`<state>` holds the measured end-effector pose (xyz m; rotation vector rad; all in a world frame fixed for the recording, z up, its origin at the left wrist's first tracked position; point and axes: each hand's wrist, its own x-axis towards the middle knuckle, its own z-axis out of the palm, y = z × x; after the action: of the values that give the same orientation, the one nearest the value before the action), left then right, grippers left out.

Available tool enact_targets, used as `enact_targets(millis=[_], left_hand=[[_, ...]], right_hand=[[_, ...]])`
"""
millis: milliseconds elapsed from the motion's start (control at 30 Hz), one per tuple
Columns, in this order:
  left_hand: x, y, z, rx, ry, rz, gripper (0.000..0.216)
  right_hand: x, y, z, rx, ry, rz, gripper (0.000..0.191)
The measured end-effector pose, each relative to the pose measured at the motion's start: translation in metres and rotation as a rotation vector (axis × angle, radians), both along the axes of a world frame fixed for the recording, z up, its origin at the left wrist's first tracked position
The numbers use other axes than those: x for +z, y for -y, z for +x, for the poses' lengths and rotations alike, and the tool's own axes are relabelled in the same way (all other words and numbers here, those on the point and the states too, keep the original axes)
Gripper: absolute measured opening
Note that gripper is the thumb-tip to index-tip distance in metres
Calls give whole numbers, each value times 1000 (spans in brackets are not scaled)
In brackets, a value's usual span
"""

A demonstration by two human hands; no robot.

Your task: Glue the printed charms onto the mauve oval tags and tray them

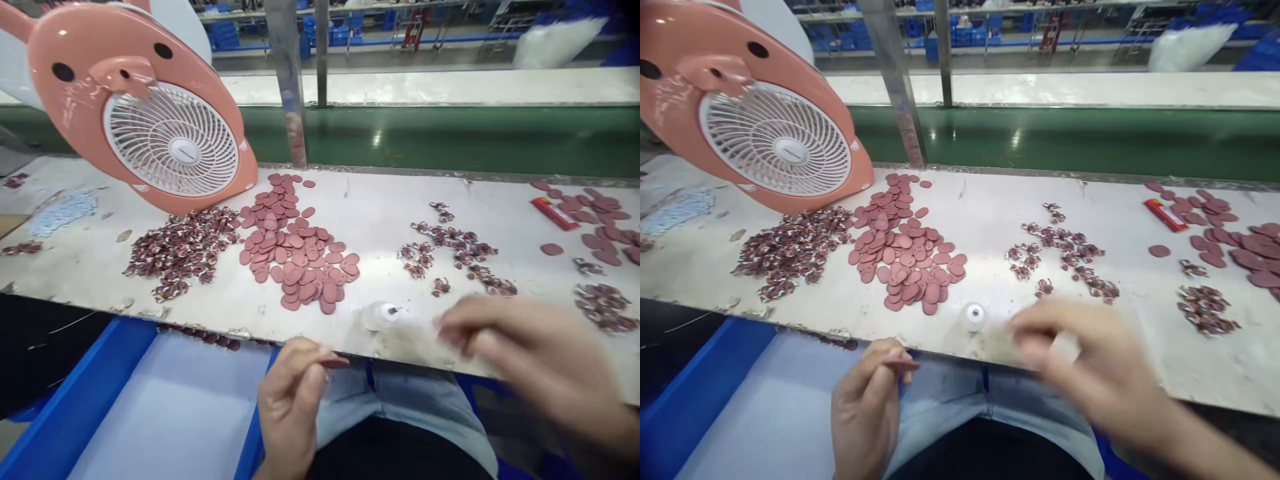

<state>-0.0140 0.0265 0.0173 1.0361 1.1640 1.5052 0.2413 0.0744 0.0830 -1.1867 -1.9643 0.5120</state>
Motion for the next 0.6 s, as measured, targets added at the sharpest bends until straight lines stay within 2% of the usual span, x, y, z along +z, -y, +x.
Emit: enact_targets(millis=[33, 67, 133, 167, 233, 300, 367, 400, 500, 533, 600], left_hand=[[1, 5, 5, -60, -15, 47, 13], [2, 8, 9, -130, -35, 77, 15], [4, 13, 14, -267, -78, 84, 17], [4, 14, 14, -326, -95, 70, 18], [4, 14, 13, -424, -107, 25, 21], [1, 15, 11, -515, -81, -21, 27], [-5, 16, 10, -582, 4, -53, 31], [-9, 18, 10, -581, 66, -72, 31], [-17, 22, 11, -452, 254, -150, 30], [-19, 23, 12, -398, 305, -191, 30], [-20, 24, 12, -323, 389, -276, 32]], right_hand=[[-7, 24, -16, 120, -115, -94, 27], [-15, 42, -30, 172, -208, -177, 32], [-31, 62, -51, 174, -314, -338, 22], [-38, 65, -58, 177, -365, -426, 22], [-46, 68, -62, 221, -467, -613, 37], [-49, 67, -60, 305, -505, -731, 44], [-49, 65, -54, 318, -434, -687, 46], [-49, 63, -50, 271, -384, -619, 46], [-56, 50, -43, -50, -284, -371, 31], [-60, 43, -43, -155, -250, -303, 32], [-68, 29, -46, -261, -172, -220, 59]])
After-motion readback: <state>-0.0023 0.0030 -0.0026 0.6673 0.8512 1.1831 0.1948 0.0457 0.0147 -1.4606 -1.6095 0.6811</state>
